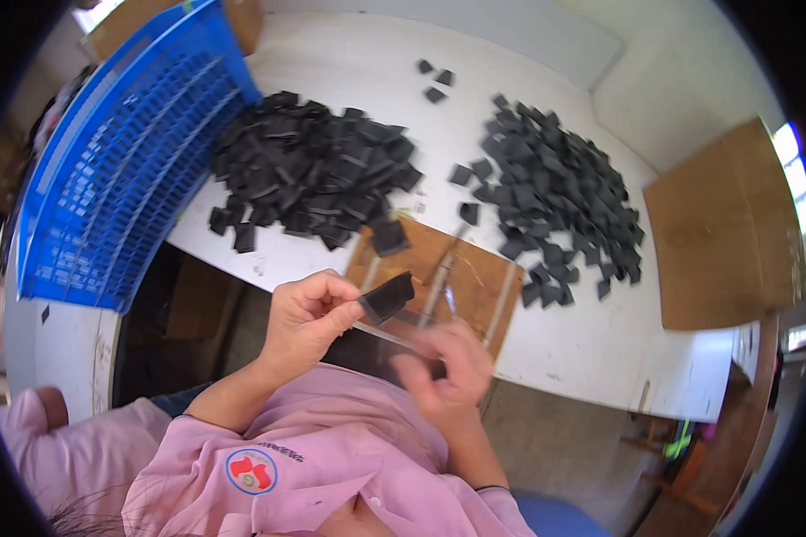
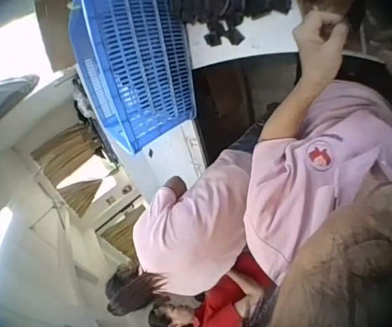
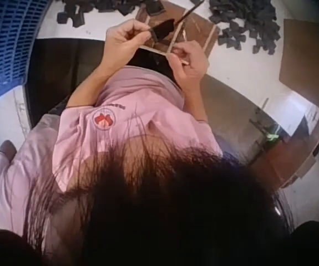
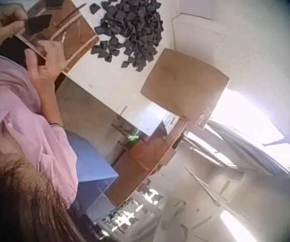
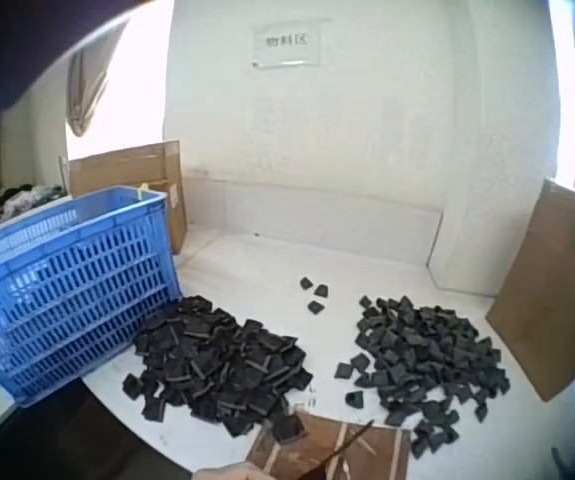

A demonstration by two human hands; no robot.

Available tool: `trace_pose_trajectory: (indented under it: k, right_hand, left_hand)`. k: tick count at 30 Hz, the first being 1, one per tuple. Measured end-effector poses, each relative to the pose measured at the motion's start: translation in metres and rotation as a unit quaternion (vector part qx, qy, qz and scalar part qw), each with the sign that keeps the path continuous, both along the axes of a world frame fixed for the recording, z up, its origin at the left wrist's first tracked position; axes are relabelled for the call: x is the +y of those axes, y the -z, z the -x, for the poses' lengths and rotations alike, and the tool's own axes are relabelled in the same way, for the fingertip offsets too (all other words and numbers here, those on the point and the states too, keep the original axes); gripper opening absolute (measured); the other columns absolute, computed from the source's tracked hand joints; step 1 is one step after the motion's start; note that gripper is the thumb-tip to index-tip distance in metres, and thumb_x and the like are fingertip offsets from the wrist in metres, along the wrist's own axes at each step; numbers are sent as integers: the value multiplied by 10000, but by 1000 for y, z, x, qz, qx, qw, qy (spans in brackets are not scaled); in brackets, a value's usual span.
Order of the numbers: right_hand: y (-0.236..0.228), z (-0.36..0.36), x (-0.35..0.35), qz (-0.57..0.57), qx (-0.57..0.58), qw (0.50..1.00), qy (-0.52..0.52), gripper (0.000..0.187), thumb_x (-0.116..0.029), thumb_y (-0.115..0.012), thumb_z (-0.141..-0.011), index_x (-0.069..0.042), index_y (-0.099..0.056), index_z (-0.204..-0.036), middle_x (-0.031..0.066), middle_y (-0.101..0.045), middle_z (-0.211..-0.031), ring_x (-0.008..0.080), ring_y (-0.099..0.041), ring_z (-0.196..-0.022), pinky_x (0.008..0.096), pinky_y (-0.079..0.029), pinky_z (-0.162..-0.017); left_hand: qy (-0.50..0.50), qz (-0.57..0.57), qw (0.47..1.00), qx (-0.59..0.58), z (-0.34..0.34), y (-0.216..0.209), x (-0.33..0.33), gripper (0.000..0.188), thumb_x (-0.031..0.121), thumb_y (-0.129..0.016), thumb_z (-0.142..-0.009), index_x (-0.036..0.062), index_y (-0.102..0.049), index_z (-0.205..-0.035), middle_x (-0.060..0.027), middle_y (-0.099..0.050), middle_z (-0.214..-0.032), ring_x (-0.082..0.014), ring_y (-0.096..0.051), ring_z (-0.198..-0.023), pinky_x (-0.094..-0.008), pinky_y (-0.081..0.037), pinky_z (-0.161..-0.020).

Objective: Manually sort and inspect small black plastic components on a table.

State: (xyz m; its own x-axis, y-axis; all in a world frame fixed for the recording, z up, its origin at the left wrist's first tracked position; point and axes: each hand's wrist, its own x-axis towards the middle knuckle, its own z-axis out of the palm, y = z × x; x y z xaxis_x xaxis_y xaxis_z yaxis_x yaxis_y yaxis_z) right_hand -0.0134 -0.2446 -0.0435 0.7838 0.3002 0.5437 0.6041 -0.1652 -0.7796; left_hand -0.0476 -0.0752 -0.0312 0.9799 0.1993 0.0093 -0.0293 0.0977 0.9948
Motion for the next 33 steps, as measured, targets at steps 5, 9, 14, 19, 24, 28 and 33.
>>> trace_pose_trajectory:
  k: [5, 9, 14, 19, 24, 28, 33]
  right_hand:
    - [-6, 2, 5, -1, 52, 998, 39, 237, -69, -690, -660, -6, -599, -870, 78, -554, -759, 170, -549, -590, 251, -435, -495]
    - [2, -5, -5, 34, -18, 998, 55, 208, -36, -642, -692, -6, -582, -889, 96, -547, -782, 197, -554, -599, 266, -437, -487]
    - [8, -11, 3, 124, -133, 976, 117, 195, 15, -616, -646, -2, -574, -835, 97, -517, -713, 242, -530, -572, 307, -430, -471]
    - [20, -20, 2, -2, 45, 988, 147, 156, 47, -582, -657, 23, -572, -811, 60, -525, -696, 141, -511, -546, 244, -406, -461]
    - [22, -31, -12, -343, 515, 771, -154, 94, -28, -600, -727, 0, -583, -815, 3, -513, -656, 45, -411, -514, 167, -295, -442]
    - [17, -34, -4, -416, 576, 658, -248, 107, -136, -557, -802, -52, -519, -748, -39, -431, -609, 36, -345, -502, 166, -251, -447]
    - [-16, -47, -9, -234, 486, 822, -183, 212, -219, -517, -854, -73, -476, -706, -53, -395, -618, 28, -326, -521, 166, -247, -457]
  left_hand:
    - [97, -61, 993, -26, -8, 4, -24, 41, 1, -598, -775, -5, -564, -798, -2, -565, -722, -41, -514, -647, -171, -423, -572]
    - [60, -42, 997, -9, -7, 10, -45, 55, -25, -585, -765, -6, -557, -808, -7, -575, -700, -50, -534, -612, -174, -430, -526]
    - [-160, -326, 911, -193, -17, 31, -58, 81, -52, -538, -758, -7, -542, -826, -41, -577, -657, -67, -533, -497, -185, -414, -432]
    - [56, 391, 915, 90, -30, 5, -43, 175, -44, -540, -747, 12, -490, -905, -22, -506, -621, -28, -293, -358, -173, -212, -347]
    - [34, 174, 981, 80, -35, 8, -50, 177, -59, -529, -719, 9, -498, -879, -18, -498, -627, -15, -328, -403, -178, -235, -361]
    - [-154, -295, 919, -211, -39, 26, -54, 145, -91, -475, -716, 0, -501, -826, -37, -527, -660, -24, -397, -441, -179, -292, -376]
    - [101, 384, 916, 45, -53, -3, -31, 165, -65, -464, -740, -9, -479, -894, -112, -561, -733, -42, -363, -357, -178, -252, -328]
